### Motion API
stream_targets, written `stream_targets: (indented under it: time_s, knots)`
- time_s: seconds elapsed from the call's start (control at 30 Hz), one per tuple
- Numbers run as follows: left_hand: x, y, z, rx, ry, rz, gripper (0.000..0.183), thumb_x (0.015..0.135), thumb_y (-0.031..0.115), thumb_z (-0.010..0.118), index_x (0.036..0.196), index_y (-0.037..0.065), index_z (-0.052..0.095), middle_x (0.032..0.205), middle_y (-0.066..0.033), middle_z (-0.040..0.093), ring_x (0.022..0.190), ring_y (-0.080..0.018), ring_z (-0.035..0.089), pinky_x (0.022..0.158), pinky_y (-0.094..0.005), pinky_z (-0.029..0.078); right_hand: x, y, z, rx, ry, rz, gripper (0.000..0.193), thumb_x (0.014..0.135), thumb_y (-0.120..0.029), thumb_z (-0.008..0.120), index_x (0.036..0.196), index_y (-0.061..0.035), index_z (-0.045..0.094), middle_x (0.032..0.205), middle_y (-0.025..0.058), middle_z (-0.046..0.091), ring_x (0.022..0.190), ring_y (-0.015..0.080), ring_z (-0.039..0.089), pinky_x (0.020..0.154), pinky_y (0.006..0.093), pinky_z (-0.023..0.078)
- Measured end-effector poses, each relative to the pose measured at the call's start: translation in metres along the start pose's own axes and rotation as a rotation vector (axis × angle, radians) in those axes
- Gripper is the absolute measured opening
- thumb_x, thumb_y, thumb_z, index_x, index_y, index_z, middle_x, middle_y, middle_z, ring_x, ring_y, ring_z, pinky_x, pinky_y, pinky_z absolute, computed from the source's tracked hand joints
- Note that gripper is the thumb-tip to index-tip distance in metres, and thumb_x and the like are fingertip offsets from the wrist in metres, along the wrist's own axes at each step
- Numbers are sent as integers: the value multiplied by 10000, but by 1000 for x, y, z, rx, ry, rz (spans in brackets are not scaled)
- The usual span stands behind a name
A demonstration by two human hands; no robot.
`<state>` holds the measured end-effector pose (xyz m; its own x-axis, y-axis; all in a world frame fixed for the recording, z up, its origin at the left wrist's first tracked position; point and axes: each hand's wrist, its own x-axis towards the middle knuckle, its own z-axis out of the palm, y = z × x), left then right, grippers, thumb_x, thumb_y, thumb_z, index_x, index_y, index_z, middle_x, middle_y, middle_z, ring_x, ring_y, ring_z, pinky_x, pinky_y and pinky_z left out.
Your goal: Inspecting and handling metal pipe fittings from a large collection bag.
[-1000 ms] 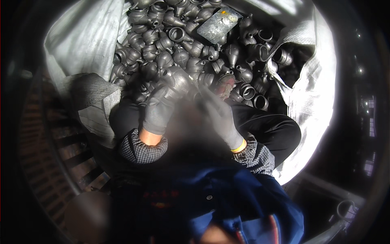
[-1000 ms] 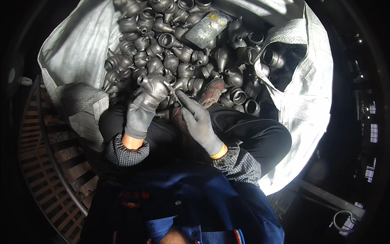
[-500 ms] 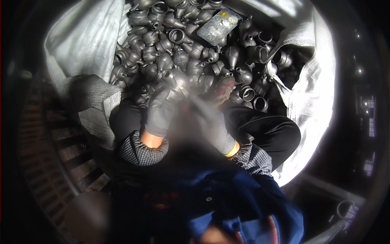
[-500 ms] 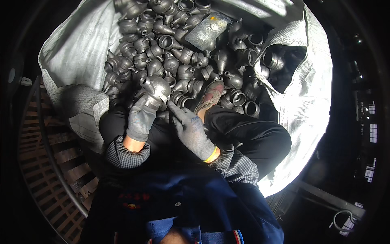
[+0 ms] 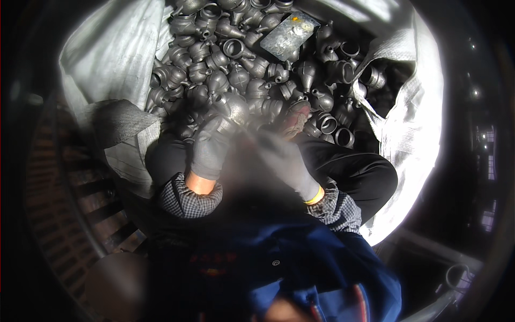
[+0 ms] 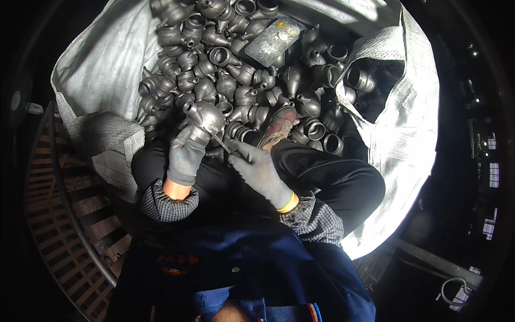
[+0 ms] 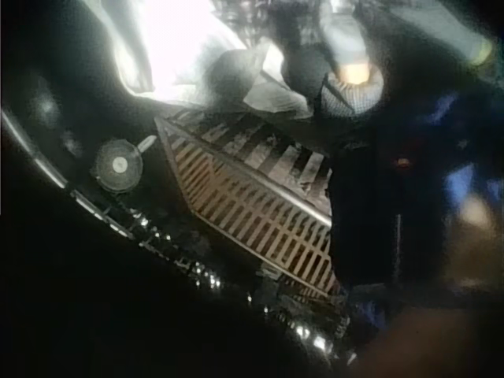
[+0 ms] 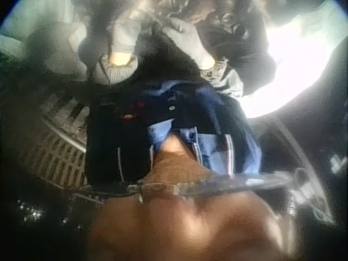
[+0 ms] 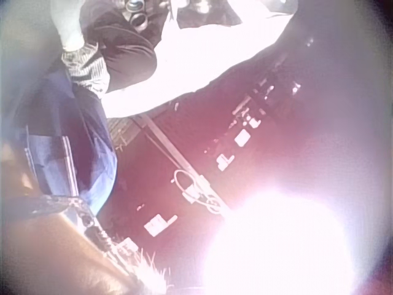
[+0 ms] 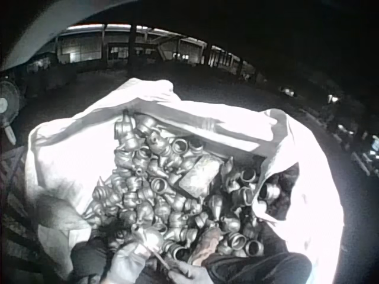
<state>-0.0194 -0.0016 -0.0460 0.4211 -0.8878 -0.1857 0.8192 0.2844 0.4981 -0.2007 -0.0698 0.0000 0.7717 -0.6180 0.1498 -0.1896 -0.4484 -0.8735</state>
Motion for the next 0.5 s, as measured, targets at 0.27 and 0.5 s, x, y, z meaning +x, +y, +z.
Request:
stream_targets:
  time_s: [0.27, 0.5]
  knots:
    - [-3, 6, 3, -393, -59, -163, 259, 907, -27, 409, 1136, -17, 529, 1017, -73, 565, 933, -141, 547, 881, -262, 443, 3, -6, -12, 711, -191, 453, 273, 957, -189, 480, 1099, 17, 588, 731, 42, 633, 474, 53, 504, 413, 179, 408]
    - [2, 2, -11, -299, -62, -158, 206, 903, -23, 410, 1076, -13, 523, 1008, -31, 528, 910, -76, 510, 816, -205, 422, 6, 4, -10, 835, -203, 522, 218, 928, -174, 531, 986, 25, 595, 695, 76, 623, 417, 75, 471, 366, 194, 341]
